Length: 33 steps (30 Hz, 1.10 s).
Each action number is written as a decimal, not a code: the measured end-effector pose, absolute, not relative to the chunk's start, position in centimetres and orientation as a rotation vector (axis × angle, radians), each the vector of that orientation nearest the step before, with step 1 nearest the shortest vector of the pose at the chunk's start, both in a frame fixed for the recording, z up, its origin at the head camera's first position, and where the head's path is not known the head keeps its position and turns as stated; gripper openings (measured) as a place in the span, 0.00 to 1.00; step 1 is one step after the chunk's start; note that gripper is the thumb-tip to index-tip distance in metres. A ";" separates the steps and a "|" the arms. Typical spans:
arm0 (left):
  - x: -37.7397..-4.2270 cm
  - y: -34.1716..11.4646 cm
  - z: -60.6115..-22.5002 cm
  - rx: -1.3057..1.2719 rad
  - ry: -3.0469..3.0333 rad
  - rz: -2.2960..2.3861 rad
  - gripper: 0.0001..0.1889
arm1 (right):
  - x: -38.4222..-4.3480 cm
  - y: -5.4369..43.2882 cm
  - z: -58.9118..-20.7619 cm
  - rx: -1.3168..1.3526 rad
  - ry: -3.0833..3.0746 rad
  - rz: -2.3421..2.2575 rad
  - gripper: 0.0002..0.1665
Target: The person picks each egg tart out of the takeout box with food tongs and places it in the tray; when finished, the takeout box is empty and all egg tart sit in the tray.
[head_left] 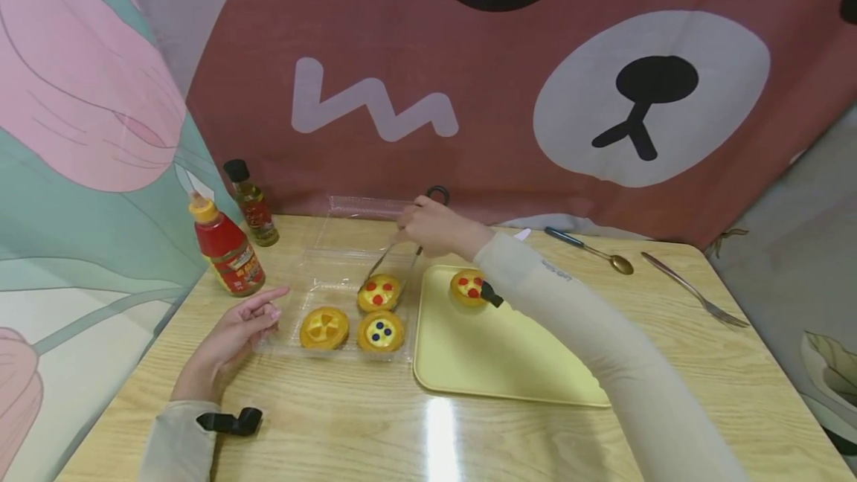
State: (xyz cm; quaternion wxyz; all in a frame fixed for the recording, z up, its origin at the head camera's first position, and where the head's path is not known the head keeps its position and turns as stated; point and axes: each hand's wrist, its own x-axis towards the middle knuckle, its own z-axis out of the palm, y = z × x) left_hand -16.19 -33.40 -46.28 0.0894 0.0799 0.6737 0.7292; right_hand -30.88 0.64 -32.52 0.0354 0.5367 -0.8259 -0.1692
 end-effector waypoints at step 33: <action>-16.3 -33.4 -46.5 0.216 1.979 2.197 0.19 | -30.9 3.1 -30.7 1.579 -2.556 -0.253 0.39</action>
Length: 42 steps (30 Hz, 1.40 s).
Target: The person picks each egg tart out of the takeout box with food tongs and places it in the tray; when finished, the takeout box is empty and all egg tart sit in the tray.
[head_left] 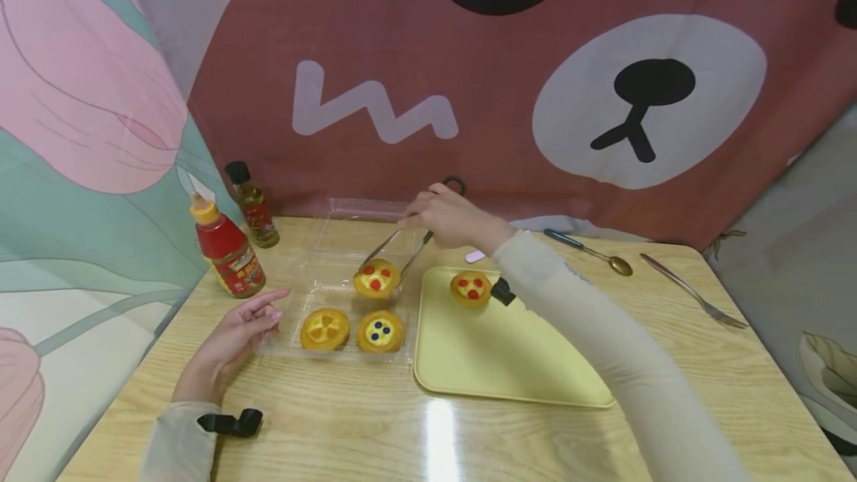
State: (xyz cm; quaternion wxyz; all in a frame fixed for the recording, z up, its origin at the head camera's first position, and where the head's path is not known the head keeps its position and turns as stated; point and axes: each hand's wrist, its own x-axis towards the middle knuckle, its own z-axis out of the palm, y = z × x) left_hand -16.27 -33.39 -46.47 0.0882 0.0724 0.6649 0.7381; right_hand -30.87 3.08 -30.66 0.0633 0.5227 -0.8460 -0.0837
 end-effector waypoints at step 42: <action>-16.2 -33.2 -46.5 0.213 1.950 2.212 0.19 | -27.8 26.6 -31.4 1.166 -2.846 -0.168 0.38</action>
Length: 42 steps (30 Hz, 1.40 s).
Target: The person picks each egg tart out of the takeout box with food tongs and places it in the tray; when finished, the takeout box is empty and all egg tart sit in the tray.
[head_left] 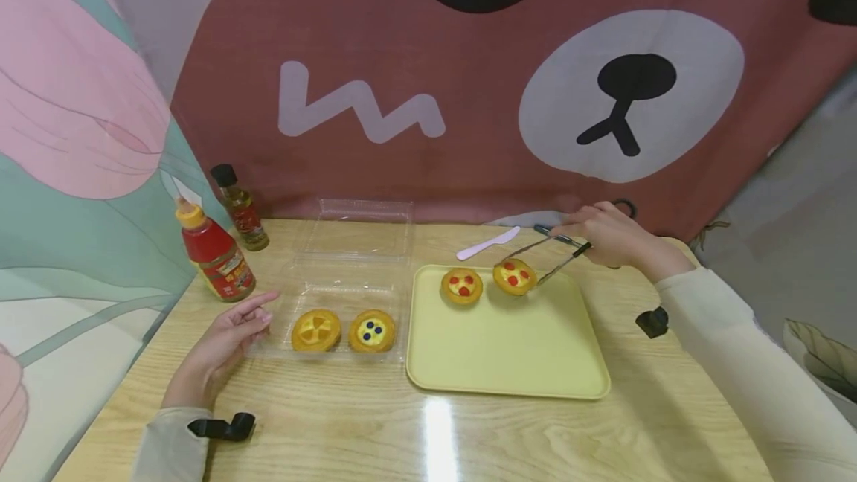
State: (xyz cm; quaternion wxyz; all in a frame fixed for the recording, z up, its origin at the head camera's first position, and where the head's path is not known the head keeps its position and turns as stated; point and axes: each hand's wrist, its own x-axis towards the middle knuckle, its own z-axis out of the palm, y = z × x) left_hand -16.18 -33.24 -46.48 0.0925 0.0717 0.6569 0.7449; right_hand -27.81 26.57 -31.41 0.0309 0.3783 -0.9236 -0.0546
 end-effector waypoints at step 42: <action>-16.2 -33.3 -46.6 0.266 1.888 2.259 0.20 | -26.3 28.6 -33.9 1.214 -2.870 0.034 0.38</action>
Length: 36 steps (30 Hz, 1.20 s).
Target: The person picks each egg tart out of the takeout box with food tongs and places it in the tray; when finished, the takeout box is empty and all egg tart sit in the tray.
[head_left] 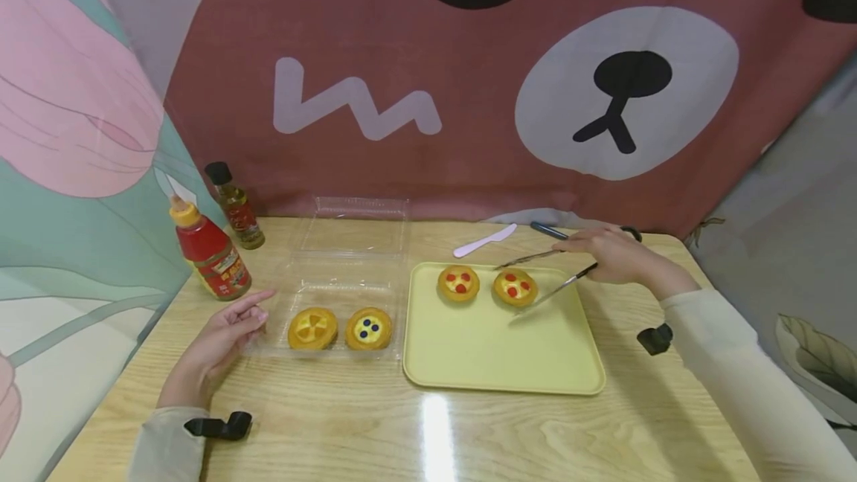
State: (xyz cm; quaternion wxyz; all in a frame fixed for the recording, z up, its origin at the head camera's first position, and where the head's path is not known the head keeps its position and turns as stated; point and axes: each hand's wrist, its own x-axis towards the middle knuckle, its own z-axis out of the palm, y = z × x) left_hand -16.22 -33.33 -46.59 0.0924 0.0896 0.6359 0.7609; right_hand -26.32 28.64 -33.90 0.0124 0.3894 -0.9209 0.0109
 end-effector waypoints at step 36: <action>-16.3 -33.4 -46.7 0.277 1.864 2.272 0.20 | -25.4 9.7 -31.7 1.561 -2.794 0.138 0.40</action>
